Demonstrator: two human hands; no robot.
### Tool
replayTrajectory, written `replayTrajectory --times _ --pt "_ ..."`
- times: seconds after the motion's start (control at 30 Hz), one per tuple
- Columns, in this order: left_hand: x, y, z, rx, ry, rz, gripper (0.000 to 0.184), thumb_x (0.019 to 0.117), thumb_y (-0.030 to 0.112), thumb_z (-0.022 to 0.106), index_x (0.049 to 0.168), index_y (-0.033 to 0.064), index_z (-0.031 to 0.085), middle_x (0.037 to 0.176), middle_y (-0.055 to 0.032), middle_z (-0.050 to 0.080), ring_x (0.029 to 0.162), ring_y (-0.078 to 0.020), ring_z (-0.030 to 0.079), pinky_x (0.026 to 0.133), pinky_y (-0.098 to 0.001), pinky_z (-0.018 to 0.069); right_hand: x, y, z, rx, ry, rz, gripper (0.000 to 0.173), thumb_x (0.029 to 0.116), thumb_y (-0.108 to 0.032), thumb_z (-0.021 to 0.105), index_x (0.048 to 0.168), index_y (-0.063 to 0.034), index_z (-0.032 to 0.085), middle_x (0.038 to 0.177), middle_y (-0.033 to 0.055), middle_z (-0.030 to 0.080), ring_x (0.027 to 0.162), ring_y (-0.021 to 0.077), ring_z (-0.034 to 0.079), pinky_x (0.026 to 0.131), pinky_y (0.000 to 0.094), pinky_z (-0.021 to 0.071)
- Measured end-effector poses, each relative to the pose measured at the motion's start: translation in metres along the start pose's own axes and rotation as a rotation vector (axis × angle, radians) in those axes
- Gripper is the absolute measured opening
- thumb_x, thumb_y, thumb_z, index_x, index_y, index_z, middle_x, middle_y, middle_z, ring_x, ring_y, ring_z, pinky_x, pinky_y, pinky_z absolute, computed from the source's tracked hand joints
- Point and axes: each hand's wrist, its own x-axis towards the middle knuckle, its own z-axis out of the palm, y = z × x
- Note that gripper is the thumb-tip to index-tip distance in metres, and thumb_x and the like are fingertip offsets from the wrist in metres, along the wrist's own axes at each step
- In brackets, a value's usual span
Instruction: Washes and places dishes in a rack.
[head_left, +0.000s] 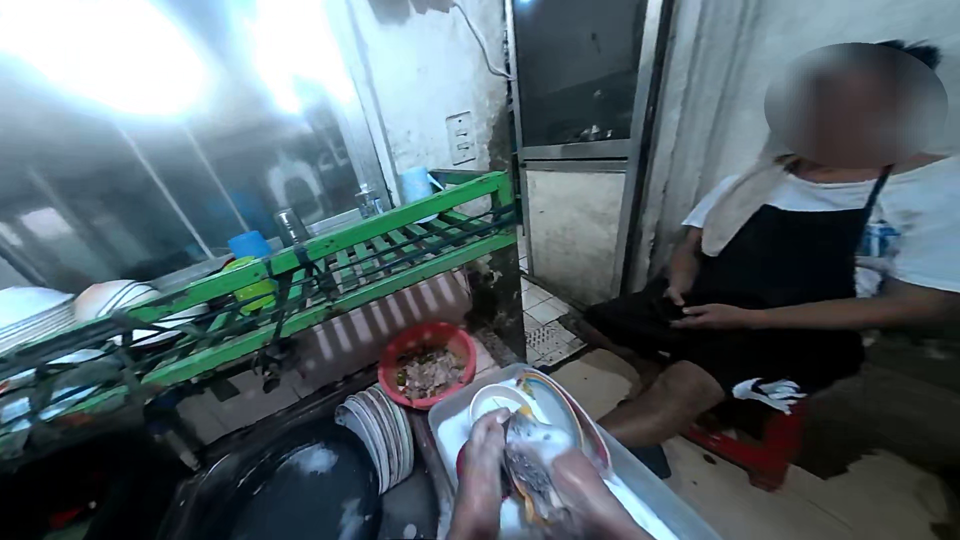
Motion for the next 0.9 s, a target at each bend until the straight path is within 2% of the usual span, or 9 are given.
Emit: replayTrajectory --times 0.1,0.2,0.3,0.43,0.5,0.63,0.7,0.8,0.9 --pt "-0.002 -0.003 0.003 0.211 -0.010 0.052 0.043 0.1068 0.014 0.031 0.128 -0.0084 0.061 0.132 -0.0227 0.061 0.124 -0.0243 0.057 0.110 -0.0408 0.0436 -0.006 0.009 -0.002 -0.368 -0.122 -0.217 0.028 0.0946 -0.009 0.064 0.115 0.0098 0.066 0.105 0.0189 0.071 0.099 0.0247 0.069 0.092 0.0420 0.0554" --pt "0.009 0.011 -0.013 0.367 -0.283 -0.406 0.053 0.1114 0.040 0.032 0.129 -0.0011 0.062 0.124 -0.0185 0.065 0.115 -0.0248 0.062 0.101 -0.0458 0.0494 -0.013 0.028 -0.012 -0.828 -0.441 -0.677 0.017 0.0984 -0.009 0.059 0.098 0.0010 0.073 0.096 0.0201 0.073 0.098 0.0356 0.072 0.090 0.0549 0.0572" --pt "0.003 0.015 -0.016 0.276 -0.314 -0.431 0.067 0.1092 0.055 0.023 0.138 0.0060 0.058 0.136 -0.0144 0.061 0.125 -0.0221 0.059 0.106 -0.0459 0.0489 -0.013 0.028 -0.017 -0.574 -0.336 -0.380 0.025 0.0968 -0.014 0.062 0.108 0.0066 0.070 0.103 0.0196 0.073 0.101 0.0279 0.070 0.094 0.0474 0.0559" --pt "-0.007 -0.007 0.014 0.144 -0.041 0.102 0.044 0.1044 0.016 0.039 0.136 -0.0089 0.056 0.142 -0.0254 0.054 0.134 -0.0278 0.051 0.114 -0.0418 0.0393 0.001 0.003 -0.019 -0.090 -0.001 0.069 0.025 0.0944 -0.004 0.064 0.118 0.0022 0.064 0.103 0.0108 0.068 0.093 0.0149 0.066 0.085 0.0358 0.0565" --pt "-0.009 -0.005 0.014 0.182 -0.023 0.040 0.041 0.1072 0.017 0.039 0.132 -0.0069 0.061 0.137 -0.0221 0.060 0.129 -0.0249 0.056 0.112 -0.0408 0.0423 -0.009 0.008 -0.013 -0.211 -0.047 -0.051 0.024 0.0931 -0.007 0.064 0.114 0.0050 0.066 0.099 0.0130 0.069 0.091 0.0171 0.067 0.084 0.0376 0.0570" --pt "0.000 0.012 -0.013 0.182 -0.275 -0.253 0.039 0.1113 0.023 0.036 0.131 -0.0004 0.059 0.126 -0.0144 0.064 0.117 -0.0185 0.061 0.102 -0.0374 0.0504 -0.017 0.018 -0.012 -0.565 -0.297 -0.361 0.027 0.0998 -0.019 0.058 0.105 0.0042 0.071 0.095 0.0170 0.073 0.091 0.0260 0.071 0.086 0.0475 0.0571" --pt "-0.004 0.001 -0.010 0.105 -0.192 -0.039 0.043 0.1102 0.021 0.031 0.131 -0.0029 0.061 0.131 -0.0138 0.063 0.121 -0.0149 0.058 0.107 -0.0335 0.0466 -0.012 0.019 -0.016 -0.273 -0.157 -0.151 0.026 0.0937 -0.013 0.062 0.111 0.0062 0.066 0.097 0.0136 0.070 0.089 0.0192 0.068 0.082 0.0393 0.0580" --pt "-0.010 -0.018 0.012 0.112 0.033 0.298 0.044 0.1034 0.013 0.034 0.130 -0.0112 0.060 0.136 -0.0250 0.058 0.129 -0.0244 0.055 0.113 -0.0384 0.0414 -0.012 -0.001 -0.015 0.045 0.025 0.095 0.026 0.1027 -0.012 0.055 0.122 0.0023 0.063 0.105 0.0116 0.069 0.094 0.0159 0.067 0.084 0.0362 0.0570" --pt "-0.011 -0.011 0.008 0.134 0.081 0.127 0.044 0.1062 0.016 0.033 0.129 -0.0079 0.062 0.131 -0.0216 0.062 0.123 -0.0228 0.058 0.109 -0.0389 0.0443 -0.009 0.010 -0.009 -0.211 -0.219 -0.156 0.034 0.0947 -0.016 0.059 0.122 0.0048 0.061 0.103 0.0110 0.068 0.093 0.0145 0.066 0.085 0.0336 0.0558"
